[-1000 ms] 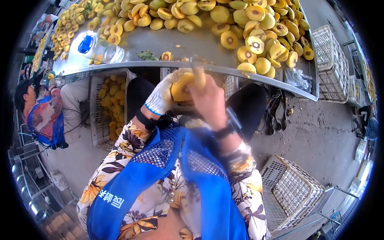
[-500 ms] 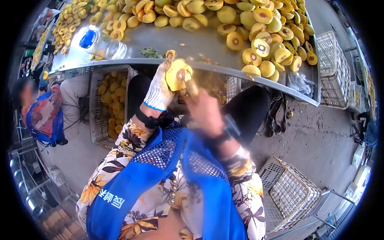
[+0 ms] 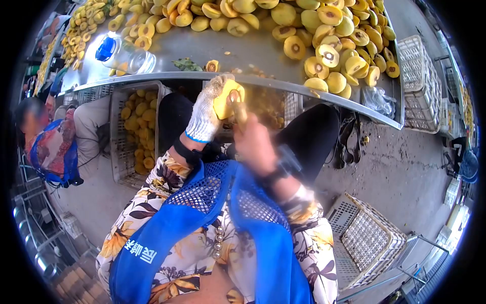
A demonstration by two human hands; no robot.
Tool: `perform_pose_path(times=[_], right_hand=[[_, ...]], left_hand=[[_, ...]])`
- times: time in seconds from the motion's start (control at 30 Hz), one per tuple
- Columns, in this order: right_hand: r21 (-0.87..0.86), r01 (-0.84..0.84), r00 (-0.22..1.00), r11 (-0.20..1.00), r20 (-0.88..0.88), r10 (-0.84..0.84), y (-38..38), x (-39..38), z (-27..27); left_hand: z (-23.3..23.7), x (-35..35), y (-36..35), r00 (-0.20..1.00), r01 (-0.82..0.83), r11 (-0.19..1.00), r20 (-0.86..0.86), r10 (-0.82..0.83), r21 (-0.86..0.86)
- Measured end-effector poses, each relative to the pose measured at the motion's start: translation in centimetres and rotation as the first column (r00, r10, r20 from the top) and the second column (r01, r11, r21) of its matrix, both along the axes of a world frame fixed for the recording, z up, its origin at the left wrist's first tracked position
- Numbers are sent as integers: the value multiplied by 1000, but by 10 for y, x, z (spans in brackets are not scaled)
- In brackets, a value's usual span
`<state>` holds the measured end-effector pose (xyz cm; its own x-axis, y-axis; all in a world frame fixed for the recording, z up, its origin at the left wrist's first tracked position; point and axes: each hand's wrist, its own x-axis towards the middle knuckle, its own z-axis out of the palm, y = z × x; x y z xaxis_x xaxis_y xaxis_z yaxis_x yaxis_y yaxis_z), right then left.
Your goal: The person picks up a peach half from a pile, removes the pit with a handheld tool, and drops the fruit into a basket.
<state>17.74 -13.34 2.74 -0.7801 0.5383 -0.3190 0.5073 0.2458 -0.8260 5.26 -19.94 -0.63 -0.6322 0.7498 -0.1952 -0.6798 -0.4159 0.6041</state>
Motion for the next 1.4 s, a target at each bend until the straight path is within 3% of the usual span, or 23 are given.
perform_pose_path(times=[0.07,0.17,0.23,0.3,0.33,0.43,0.47,0.57,0.63,0.7,0.77,0.9,0.93,0.97,1.0,1.03,1.07,1.1,1.17,1.27,1.3,1.33,1.4], right_hand=[[-17,-44,993,999,110,46,2,-1,4],[-39,-169,984,985,58,171,7,2,4],[-8,-243,970,970,12,243,8,5,-9],[-6,-270,963,963,-10,270,7,6,-11],[-22,-261,965,965,-10,261,6,4,-6],[-14,-203,974,979,-104,200,7,3,-22],[-4,-179,973,984,-151,176,7,0,-23],[-458,-32,995,888,-97,-14,6,-9,-13],[-503,-6,993,865,-106,-54,-10,-12,-16],[-473,15,993,881,-97,-69,-17,-14,-22],[-394,19,994,919,-92,-60,-21,-14,-34],[-358,6,985,934,-160,-68,-27,-13,-54],[-361,5,983,933,-168,-70,-26,-13,-52],[-364,3,982,931,-176,-72,-26,-13,-49],[-331,13,977,944,-196,-82,-27,-14,-47],[-298,23,972,954,-217,-91,-28,-14,-46],[-264,32,966,964,-239,-98,-29,-15,-46],[-252,35,962,967,-253,-101,-31,-16,-46],[-226,45,953,973,-282,-110,-33,-18,-49],[-721,16,1000,693,1,-22,-14,-21,-1],[-687,24,999,726,-10,-42,-16,-22,-4],[-650,31,998,759,-25,-62,-19,-22,-9],[-591,47,996,805,-37,-85,-24,-20,-18]], left_hand=[[-12,-12,-5,989,138,974,28,-145,181],[6,-17,-13,835,198,952,-468,-290,-235],[11,-21,-19,926,342,933,-129,-355,-114],[-9,-33,-20,882,441,897,178,-436,14],[-17,-39,-19,865,492,871,124,-487,-9],[23,-35,-14,903,427,888,126,-410,-169],[23,-31,-13,939,344,914,53,-341,-214],[19,-17,-4,973,69,950,-188,-131,-304],[16,-7,-5,937,-142,932,-348,19,-333],[29,-7,-5,996,-68,950,-74,47,-305],[26,-11,-6,977,30,947,209,40,-321],[29,-10,-5,1000,-1,924,17,8,-382],[20,-10,-5,938,-129,916,-347,-12,-381],[11,-13,-6,748,-249,909,-662,-37,-333],[4,-15,-7,457,-345,906,-887,-65,-244],[-2,-18,-9,722,-207,930,-689,-64,-303],[4,-19,-9,907,-57,949,-414,-82,-311],[10,-20,-9,988,88,960,-95,-118,-267],[22,-18,-6,986,-5,944,-159,-50,-329],[45,-10,2,965,-130,851,-261,-9,-508],[49,-9,5,955,-173,800,-297,-6,-574],[29,-9,6,900,-275,862,-428,75,-426],[32,-14,3,969,-152,874,-243,40,-461]])
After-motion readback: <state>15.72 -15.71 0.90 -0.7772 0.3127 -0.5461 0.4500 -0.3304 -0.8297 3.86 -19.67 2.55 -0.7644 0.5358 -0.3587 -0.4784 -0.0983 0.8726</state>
